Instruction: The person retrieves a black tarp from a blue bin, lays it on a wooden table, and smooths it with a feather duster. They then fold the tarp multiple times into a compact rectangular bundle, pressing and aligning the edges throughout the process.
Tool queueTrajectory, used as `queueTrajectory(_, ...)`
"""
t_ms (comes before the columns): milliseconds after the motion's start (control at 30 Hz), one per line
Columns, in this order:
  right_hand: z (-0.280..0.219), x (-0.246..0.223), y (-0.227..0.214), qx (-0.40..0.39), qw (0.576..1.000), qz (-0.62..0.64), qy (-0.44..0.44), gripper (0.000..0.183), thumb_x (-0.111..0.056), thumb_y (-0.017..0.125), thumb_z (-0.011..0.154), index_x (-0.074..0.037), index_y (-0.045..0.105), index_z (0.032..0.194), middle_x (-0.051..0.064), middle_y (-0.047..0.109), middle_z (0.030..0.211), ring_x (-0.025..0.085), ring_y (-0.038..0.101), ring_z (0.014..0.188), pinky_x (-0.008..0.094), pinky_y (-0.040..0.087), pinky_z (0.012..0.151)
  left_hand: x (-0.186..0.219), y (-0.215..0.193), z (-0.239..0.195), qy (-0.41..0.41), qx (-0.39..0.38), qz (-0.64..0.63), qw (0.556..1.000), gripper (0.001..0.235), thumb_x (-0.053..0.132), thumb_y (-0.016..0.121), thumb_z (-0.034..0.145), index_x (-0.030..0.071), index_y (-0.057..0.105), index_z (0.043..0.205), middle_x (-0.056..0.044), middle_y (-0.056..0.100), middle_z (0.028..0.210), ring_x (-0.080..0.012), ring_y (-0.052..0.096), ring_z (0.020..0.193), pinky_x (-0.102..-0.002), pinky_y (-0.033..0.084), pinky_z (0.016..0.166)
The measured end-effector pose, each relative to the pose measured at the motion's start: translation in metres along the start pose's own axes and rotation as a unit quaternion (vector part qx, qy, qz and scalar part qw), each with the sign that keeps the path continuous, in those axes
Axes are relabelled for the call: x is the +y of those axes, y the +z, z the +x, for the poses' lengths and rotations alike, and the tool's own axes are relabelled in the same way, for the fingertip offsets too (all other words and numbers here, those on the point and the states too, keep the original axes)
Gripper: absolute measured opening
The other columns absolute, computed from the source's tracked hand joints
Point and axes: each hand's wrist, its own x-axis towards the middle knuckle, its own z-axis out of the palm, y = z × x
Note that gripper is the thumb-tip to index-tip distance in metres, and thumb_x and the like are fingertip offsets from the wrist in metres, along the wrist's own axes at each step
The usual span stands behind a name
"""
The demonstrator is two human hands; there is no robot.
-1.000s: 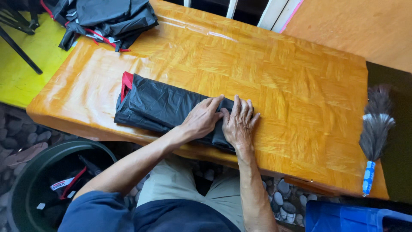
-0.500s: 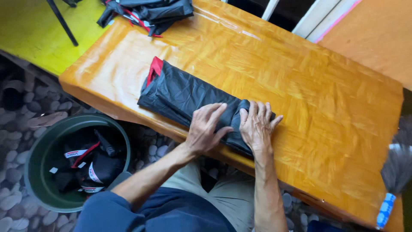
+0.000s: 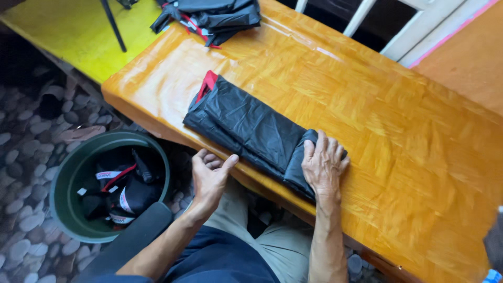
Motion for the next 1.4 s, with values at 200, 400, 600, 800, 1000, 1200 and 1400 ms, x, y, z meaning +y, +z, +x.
queueTrajectory(200, 0.005, -0.020, -0.030, -0.088, 0.995, 0.038, 0.037, 0.055, -0.049, 0.036, 0.107, -0.031, 0.038, 0.159, 0.018, 0.055, 0.131, 0.040, 0.042, 0.137, 0.083, 0.021, 0.106, 0.015, 0.006, 0.002, 0.141, 0.013, -0.024, 0.990, 0.105, 0.015, 0.094, 0.077, -0.015, 0.022, 0.148, -0.019, 0.051, 0.118, -0.0211, 0.061, 0.101, -0.025, 0.057, 0.085)
queueTrajectory(400, 0.009, -0.034, -0.035, -0.150, 0.984, 0.033, 0.092, 0.069, -0.070, 0.041, 0.097, -0.032, 0.039, 0.155, 0.024, 0.039, 0.151, 0.044, 0.022, 0.151, 0.088, 0.017, 0.103, 0.034, 0.015, 0.015, 0.031, -0.052, -0.072, 0.996, 0.087, 0.016, 0.091, 0.081, -0.012, 0.036, 0.143, -0.019, 0.056, 0.114, -0.0238, 0.064, 0.101, -0.036, 0.060, 0.084)
queueTrajectory(600, 0.009, -0.028, -0.024, -0.135, 0.986, 0.048, 0.090, 0.062, -0.059, 0.043, 0.098, -0.035, 0.037, 0.155, 0.017, 0.042, 0.143, 0.036, 0.025, 0.147, 0.079, 0.027, 0.100, 0.022, 0.034, 0.035, -0.007, 0.056, -0.074, 0.996, 0.078, 0.024, 0.102, 0.068, 0.003, 0.053, 0.126, -0.010, 0.063, 0.108, -0.0221, 0.064, 0.095, -0.037, 0.057, 0.071)
queueTrajectory(800, 0.009, -0.026, -0.021, -0.139, 0.985, 0.044, 0.097, 0.059, -0.061, 0.036, 0.102, -0.037, 0.035, 0.156, 0.013, 0.044, 0.141, 0.033, 0.026, 0.146, 0.077, 0.027, 0.102, 0.063, 0.053, 0.027, -0.029, 0.056, 0.007, 0.998, 0.092, 0.036, 0.109, 0.053, -0.001, 0.059, 0.121, -0.024, 0.067, 0.116, -0.0330, 0.067, 0.112, -0.045, 0.053, 0.092)
queueTrajectory(1000, 0.009, -0.029, -0.021, -0.138, 0.983, 0.060, 0.110, 0.056, -0.057, 0.036, 0.102, -0.035, 0.037, 0.154, 0.014, 0.044, 0.141, 0.034, 0.025, 0.147, 0.077, 0.026, 0.103, 0.078, 0.074, 0.017, -0.001, 0.072, -0.040, 0.997, 0.086, 0.028, 0.107, 0.055, -0.004, 0.065, 0.123, -0.026, 0.068, 0.119, -0.0342, 0.066, 0.117, -0.041, 0.050, 0.098)
queueTrajectory(1200, 0.006, -0.026, -0.021, -0.104, 0.988, 0.048, 0.108, 0.057, -0.056, 0.042, 0.100, -0.034, 0.041, 0.152, 0.014, 0.044, 0.139, 0.035, 0.025, 0.147, 0.078, 0.026, 0.103, 0.047, 0.077, 0.043, 0.024, 0.112, -0.140, 0.984, 0.075, 0.006, 0.098, 0.062, -0.001, 0.057, 0.124, -0.016, 0.061, 0.113, -0.0271, 0.062, 0.108, -0.036, 0.052, 0.095)
queueTrajectory(1400, 0.005, -0.023, -0.016, -0.089, 0.989, 0.035, 0.113, 0.056, -0.055, 0.046, 0.098, -0.035, 0.044, 0.150, 0.013, 0.047, 0.136, 0.033, 0.028, 0.146, 0.076, 0.028, 0.102, 0.064, 0.078, 0.040, -0.046, 0.136, -0.218, 0.965, 0.075, -0.006, 0.096, 0.056, -0.001, 0.055, 0.119, -0.016, 0.062, 0.103, -0.0270, 0.066, 0.095, -0.039, 0.057, 0.083)
